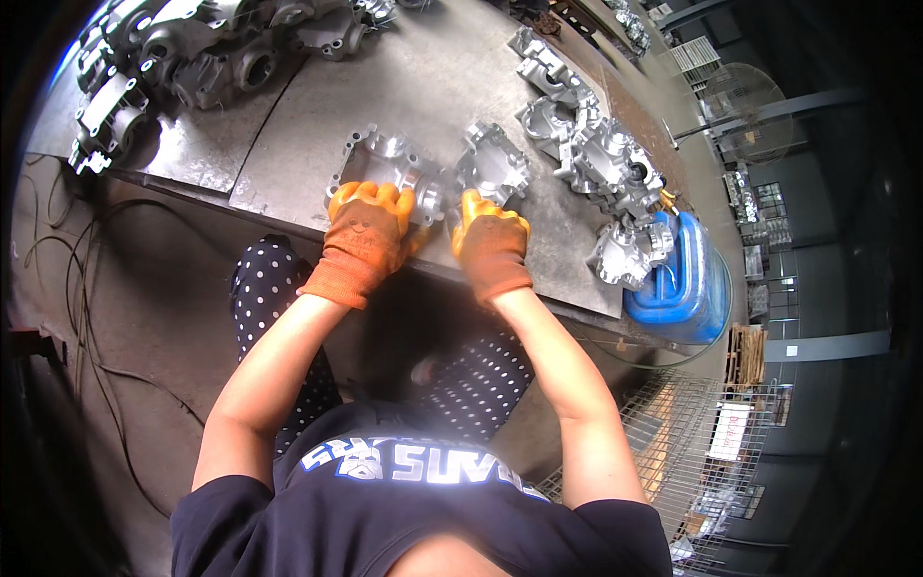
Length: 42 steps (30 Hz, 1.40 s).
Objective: The person picks up and turns over several silver-colored metal castings one at a time on a metal table, checking different surfaces by hand before setting them back down.
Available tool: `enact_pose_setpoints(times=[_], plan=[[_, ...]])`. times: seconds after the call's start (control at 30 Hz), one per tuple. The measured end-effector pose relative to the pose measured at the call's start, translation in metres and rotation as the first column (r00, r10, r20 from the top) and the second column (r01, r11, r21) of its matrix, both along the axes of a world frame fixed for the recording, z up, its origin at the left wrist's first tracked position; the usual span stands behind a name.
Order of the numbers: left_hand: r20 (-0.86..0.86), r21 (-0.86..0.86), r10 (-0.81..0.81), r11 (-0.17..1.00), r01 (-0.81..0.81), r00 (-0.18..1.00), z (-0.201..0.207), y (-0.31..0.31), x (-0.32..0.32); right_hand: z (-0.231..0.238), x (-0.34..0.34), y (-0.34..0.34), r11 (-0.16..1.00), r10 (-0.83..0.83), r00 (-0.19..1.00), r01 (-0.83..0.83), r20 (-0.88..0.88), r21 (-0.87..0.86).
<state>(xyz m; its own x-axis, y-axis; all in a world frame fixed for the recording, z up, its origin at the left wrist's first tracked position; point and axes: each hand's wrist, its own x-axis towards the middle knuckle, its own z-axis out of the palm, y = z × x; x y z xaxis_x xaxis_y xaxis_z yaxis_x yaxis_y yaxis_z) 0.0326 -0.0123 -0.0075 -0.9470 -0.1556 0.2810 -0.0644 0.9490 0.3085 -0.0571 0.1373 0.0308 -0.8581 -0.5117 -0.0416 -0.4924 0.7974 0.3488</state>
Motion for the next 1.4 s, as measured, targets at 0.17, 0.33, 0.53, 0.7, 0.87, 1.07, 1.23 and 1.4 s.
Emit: enact_pose_setpoints(times=[0.17, 0.33, 0.53, 0.7, 0.87, 1.07, 1.23, 1.4], plan=[[-0.086, 0.03, -0.006, 1.0, 0.009, 0.996, -0.007, 0.0, -0.003, -0.002, 0.003, -0.013, 0.992, -0.128, 0.992, 0.128, 0.016, 0.007], [-0.033, 0.071, -0.018, 0.997, 0.02, 0.999, -0.005, -0.002, -0.002, -0.004, 0.012, -0.028, 0.961, -0.278, 0.959, 0.277, 0.06, 0.015], [-0.091, 0.093, -0.094, 0.99, 0.103, 0.991, -0.003, -0.004, -0.006, 0.011, 0.015, -0.043, 0.95, -0.246, 0.968, 0.231, 0.051, 0.208], [-0.068, -0.068, -0.131, 0.99, 0.127, 0.989, -0.013, 0.001, -0.013, 0.009, 0.012, -0.045, 0.93, -0.247, 0.967, 0.219, 0.06, 0.295], [-0.1, -0.088, -0.148, 0.986, 0.14, 0.984, -0.013, -0.001, -0.012, -0.003, 0.006, -0.033, 0.937, -0.074, 0.993, 0.037, 0.092, 0.348], [-0.069, -0.066, -0.196, 0.979, 0.191, 0.978, -0.008, -0.024, -0.009, 0.031, 0.002, -0.047, 0.911, -0.026, 0.956, -0.098, 0.293, 0.4], [0.081, -0.067, -0.325, 0.941, 0.331, 0.942, 0.006, -0.048, -0.007, 0.031, -0.014, -0.034, 0.922, 0.094, 0.864, -0.262, 0.494, 0.284], [0.046, -0.113, -0.416, 0.901, 0.419, 0.908, 0.004, -0.069, -0.013, 0.035, -0.021, -0.028, 0.91, 0.231, 0.761, -0.39, 0.606, 0.143]])
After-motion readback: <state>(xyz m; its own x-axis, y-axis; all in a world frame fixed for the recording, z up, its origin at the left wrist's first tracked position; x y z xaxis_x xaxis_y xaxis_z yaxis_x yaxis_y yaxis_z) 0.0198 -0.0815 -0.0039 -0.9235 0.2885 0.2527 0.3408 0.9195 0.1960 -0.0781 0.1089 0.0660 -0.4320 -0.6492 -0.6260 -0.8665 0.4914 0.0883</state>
